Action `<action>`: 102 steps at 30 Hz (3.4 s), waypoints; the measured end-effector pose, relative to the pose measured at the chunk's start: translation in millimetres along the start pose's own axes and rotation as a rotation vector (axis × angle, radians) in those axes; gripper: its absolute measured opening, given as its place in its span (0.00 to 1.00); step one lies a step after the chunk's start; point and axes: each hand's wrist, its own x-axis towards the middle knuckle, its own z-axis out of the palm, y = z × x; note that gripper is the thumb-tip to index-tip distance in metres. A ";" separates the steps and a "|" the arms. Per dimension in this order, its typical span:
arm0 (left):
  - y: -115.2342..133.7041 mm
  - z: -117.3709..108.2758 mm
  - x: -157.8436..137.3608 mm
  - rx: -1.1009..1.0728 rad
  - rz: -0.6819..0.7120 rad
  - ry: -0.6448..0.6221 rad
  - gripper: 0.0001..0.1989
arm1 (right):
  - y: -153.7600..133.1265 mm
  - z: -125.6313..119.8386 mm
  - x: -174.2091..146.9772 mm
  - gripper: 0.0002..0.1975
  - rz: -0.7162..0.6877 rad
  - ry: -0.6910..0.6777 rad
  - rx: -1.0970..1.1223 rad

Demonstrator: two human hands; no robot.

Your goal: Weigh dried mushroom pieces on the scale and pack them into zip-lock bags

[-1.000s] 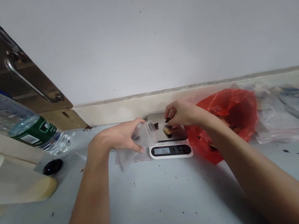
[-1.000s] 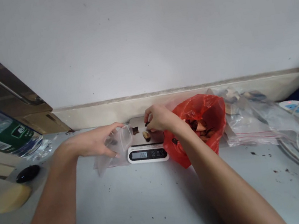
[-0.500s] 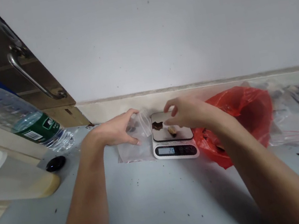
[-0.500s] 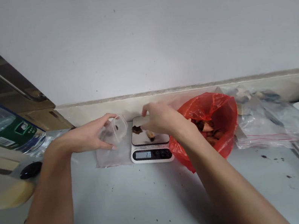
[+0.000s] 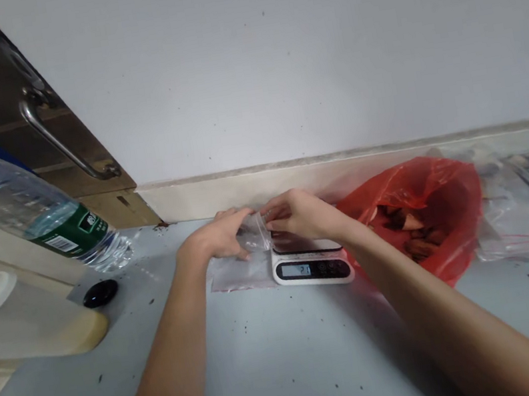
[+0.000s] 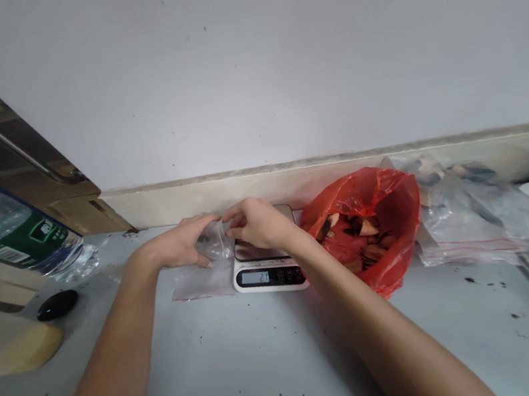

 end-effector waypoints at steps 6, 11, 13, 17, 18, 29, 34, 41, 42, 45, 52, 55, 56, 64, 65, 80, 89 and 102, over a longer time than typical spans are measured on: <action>-3.9 -23.1 -26.8 -0.158 0.190 0.045 0.46 | 3.5 -14.5 -6.0 0.19 -0.217 0.137 0.136; 16.0 -37.8 -53.6 -0.264 0.333 0.090 0.40 | -8.3 -38.7 -26.3 0.04 -0.581 0.183 0.001; 23.1 -39.0 -57.4 -0.279 0.341 0.146 0.36 | -17.4 -44.6 -35.2 0.07 -0.574 0.191 0.065; 28.8 -38.5 -57.0 -0.353 0.263 0.219 0.27 | -32.0 -53.0 -50.7 0.13 -0.406 0.319 0.173; 29.0 -38.3 -56.5 -0.375 0.262 0.215 0.23 | -33.4 -55.6 -54.0 0.14 -0.381 0.367 0.202; 53.6 -29.9 -54.3 -0.397 0.436 0.554 0.12 | -15.5 -83.5 -74.2 0.19 -0.347 0.308 0.129; 62.1 -27.8 -57.0 -0.359 0.482 0.613 0.11 | -16.6 -85.1 -76.9 0.17 -0.331 0.280 0.103; 65.0 -29.7 -61.2 -0.280 0.473 0.594 0.13 | -13.9 -87.9 -77.5 0.14 -0.302 0.276 0.033; 65.0 -30.0 -61.2 -0.292 0.473 0.593 0.13 | -13.1 -88.1 -76.5 0.14 -0.300 0.277 0.026; 64.7 -30.5 -61.4 -0.290 0.452 0.639 0.13 | -12.3 -87.2 -73.7 0.12 -0.327 0.293 0.012; 69.0 -29.9 -61.2 -0.111 0.447 0.695 0.14 | -26.1 -73.1 -69.7 0.09 -0.424 0.316 -0.078; 70.8 -28.5 -58.4 -0.102 0.476 0.646 0.14 | -30.7 -65.4 -64.8 0.14 -0.437 0.235 -0.078; 71.0 -28.2 -57.5 -0.092 0.484 0.632 0.14 | -31.2 -63.5 -62.9 0.15 -0.441 0.219 -0.062; 72.5 -24.4 -54.5 -0.096 0.549 0.694 0.11 | -26.4 -56.0 -54.2 0.10 -0.492 0.210 0.000; 72.6 -23.8 -54.0 -0.096 0.557 0.709 0.10 | -25.8 -54.7 -53.2 0.09 -0.505 0.223 -0.008; 67.4 -26.6 -56.5 -0.044 0.550 0.752 0.10 | -20.8 -58.2 -53.1 0.10 -0.463 0.205 0.019; 65.8 -26.8 -58.0 -0.028 0.579 0.792 0.09 | -18.3 -65.6 -55.4 0.11 -0.450 0.156 -0.023; 64.4 -27.1 -55.9 -0.051 0.576 0.778 0.08 | -15.7 -65.8 -55.6 0.10 -0.444 0.152 -0.051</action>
